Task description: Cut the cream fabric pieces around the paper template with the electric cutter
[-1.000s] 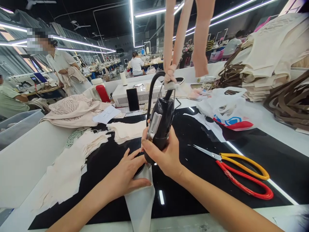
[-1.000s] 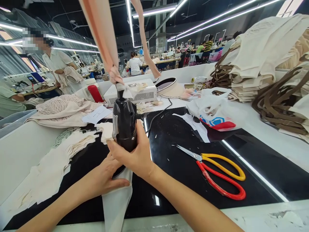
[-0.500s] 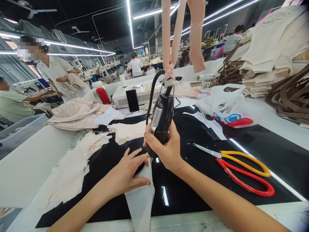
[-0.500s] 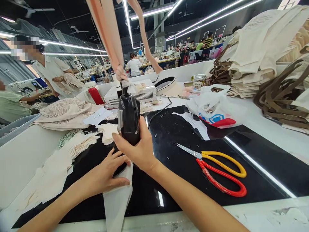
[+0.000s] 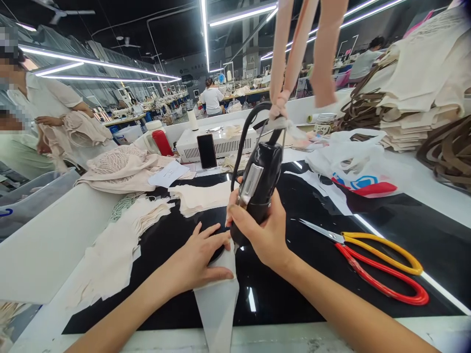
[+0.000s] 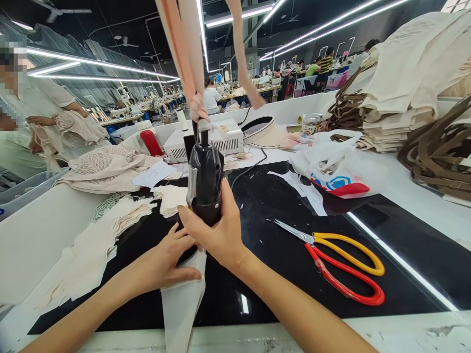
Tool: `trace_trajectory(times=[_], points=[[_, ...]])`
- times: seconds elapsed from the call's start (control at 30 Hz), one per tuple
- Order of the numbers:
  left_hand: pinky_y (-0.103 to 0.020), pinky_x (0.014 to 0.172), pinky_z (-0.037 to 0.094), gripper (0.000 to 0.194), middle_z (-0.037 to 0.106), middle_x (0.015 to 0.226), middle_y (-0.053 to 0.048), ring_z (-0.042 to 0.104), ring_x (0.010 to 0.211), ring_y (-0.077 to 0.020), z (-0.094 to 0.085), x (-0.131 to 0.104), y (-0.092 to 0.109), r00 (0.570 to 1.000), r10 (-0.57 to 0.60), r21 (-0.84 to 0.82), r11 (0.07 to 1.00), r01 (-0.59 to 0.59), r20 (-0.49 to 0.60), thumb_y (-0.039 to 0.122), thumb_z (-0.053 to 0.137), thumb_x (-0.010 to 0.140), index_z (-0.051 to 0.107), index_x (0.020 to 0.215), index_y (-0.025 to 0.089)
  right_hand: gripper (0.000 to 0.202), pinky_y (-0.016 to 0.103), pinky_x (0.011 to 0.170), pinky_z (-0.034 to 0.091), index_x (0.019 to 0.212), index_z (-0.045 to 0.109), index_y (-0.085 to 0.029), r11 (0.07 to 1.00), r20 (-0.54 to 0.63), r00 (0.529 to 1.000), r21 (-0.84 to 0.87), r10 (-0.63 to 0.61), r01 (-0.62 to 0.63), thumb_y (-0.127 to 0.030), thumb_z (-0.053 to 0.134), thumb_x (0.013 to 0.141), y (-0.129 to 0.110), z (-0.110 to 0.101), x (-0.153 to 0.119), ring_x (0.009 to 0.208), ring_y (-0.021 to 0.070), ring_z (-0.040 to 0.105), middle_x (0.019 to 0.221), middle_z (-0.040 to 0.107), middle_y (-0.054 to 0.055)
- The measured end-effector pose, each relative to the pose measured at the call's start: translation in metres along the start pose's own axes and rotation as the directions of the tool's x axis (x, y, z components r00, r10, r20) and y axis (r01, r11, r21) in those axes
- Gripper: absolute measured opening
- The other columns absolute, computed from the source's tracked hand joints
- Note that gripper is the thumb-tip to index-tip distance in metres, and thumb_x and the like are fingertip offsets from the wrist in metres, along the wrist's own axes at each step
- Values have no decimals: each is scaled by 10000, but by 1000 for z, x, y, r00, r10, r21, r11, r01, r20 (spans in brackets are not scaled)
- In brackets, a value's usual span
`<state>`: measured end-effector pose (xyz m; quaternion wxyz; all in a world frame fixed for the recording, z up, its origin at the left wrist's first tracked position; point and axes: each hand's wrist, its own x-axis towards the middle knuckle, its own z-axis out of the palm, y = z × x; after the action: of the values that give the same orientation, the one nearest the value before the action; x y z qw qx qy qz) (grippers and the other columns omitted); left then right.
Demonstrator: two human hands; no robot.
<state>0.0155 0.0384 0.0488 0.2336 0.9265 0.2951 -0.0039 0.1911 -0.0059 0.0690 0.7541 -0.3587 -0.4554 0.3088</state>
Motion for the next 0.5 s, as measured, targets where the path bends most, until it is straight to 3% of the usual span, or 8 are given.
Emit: trace_trajectory(times=[0.13,0.5], points=[[-734,1303,103,409,619,1502,-71,307,1609,-385,0,0,0,1000,14,8,1000,-14,5,401,871,898,644,1212,270,288,326,577,559,936,564,-280,1000,23,999,1,-26,26,-335,816,808,-2,-1,-5,664,164,590,802,626,-26],[-751,1295,100,436,598,1534,-80,308,1608,-395,0,0,-1,1000,8,-3,1000,-8,-9,393,871,888,669,1255,273,309,335,601,570,999,567,-289,998,11,999,44,-39,39,-318,818,821,0,-2,-7,664,161,606,820,639,-35]])
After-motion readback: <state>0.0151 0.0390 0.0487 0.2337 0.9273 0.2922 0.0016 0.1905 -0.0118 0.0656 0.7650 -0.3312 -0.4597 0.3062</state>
